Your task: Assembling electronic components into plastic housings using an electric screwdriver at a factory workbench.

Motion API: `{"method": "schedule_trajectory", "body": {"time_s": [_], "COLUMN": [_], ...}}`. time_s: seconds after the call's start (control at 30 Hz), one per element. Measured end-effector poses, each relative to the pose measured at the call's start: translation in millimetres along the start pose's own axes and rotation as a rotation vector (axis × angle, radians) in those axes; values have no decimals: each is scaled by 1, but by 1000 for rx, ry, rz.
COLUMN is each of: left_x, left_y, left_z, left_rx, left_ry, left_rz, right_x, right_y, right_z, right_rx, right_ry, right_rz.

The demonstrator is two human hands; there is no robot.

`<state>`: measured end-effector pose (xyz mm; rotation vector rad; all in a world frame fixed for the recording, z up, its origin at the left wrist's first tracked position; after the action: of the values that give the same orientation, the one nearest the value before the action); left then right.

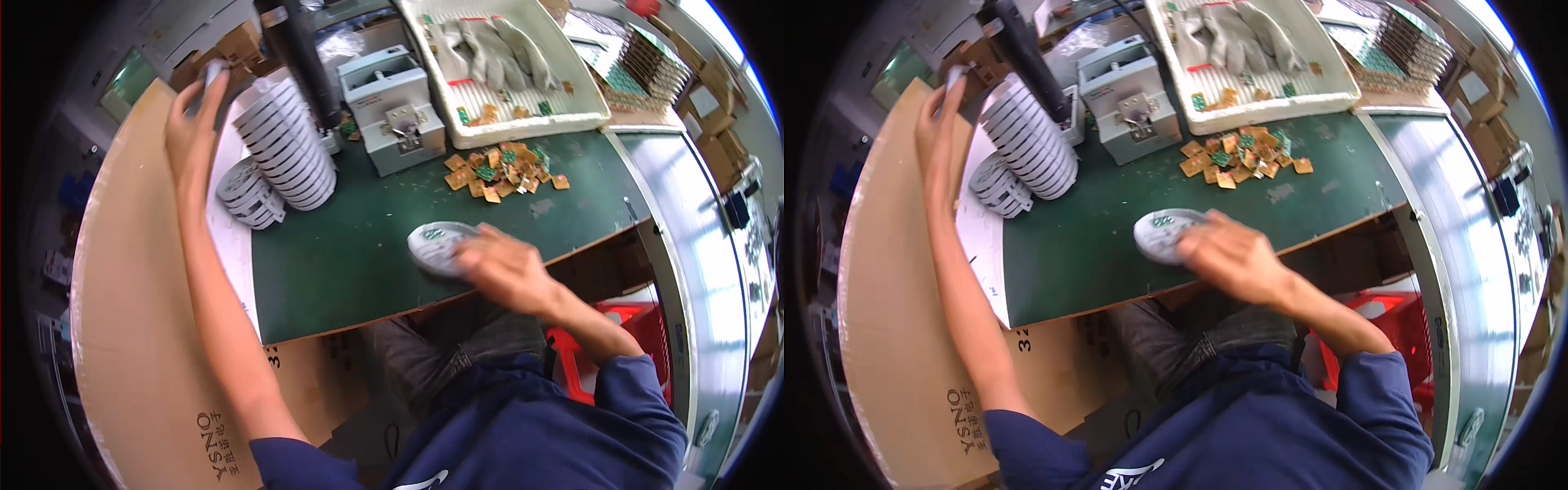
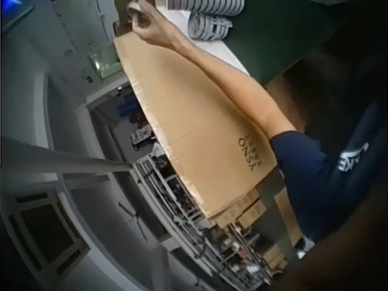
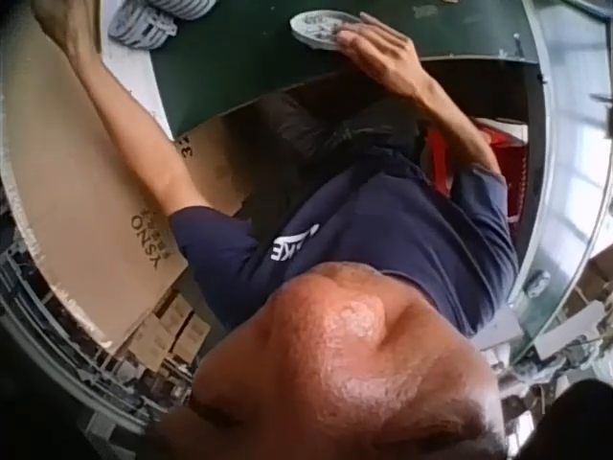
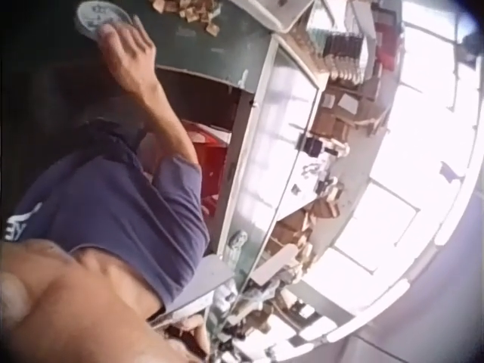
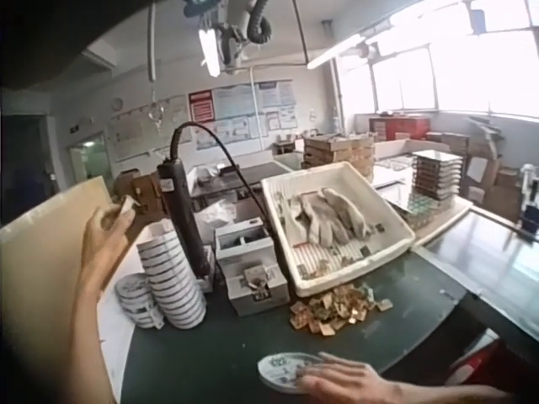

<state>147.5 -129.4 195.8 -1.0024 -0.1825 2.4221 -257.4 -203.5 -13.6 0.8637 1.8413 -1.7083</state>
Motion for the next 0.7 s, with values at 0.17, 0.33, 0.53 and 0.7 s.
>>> {"method": "schedule_trajectory", "body": {"time_s": [0.17, 0.33, 0.53, 0.7], "left_x": [157, 239, 267, 264], "left_y": [-7, 75, 100, 84], "left_z": [7, 4, -17, -21], "left_rx": [-60, -109, -92, -136], "left_ry": [45, 208, 129, 43], "left_rz": [-120, -392, -543, -566], "right_x": [72, 213, 259, 39], "right_y": [-113, -245, -278, -123], "right_z": [97, 232, 250, 97], "right_rx": [97, 267, 1567, 104], "right_ry": [1021, 1434, 1230, 878], "right_rz": [463, 707, -146, -116]}}
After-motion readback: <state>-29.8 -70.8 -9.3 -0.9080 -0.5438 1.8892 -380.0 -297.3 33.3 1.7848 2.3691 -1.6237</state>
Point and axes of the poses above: each hand's wrist, its own x-axis away from the middle knuckle, its own y-axis out of the palm, z = x × y, the point moved 1 cm from there along -x, towards the middle knuckle, and after that the axes turned 12 degrees about x, right-handed, at the moved point
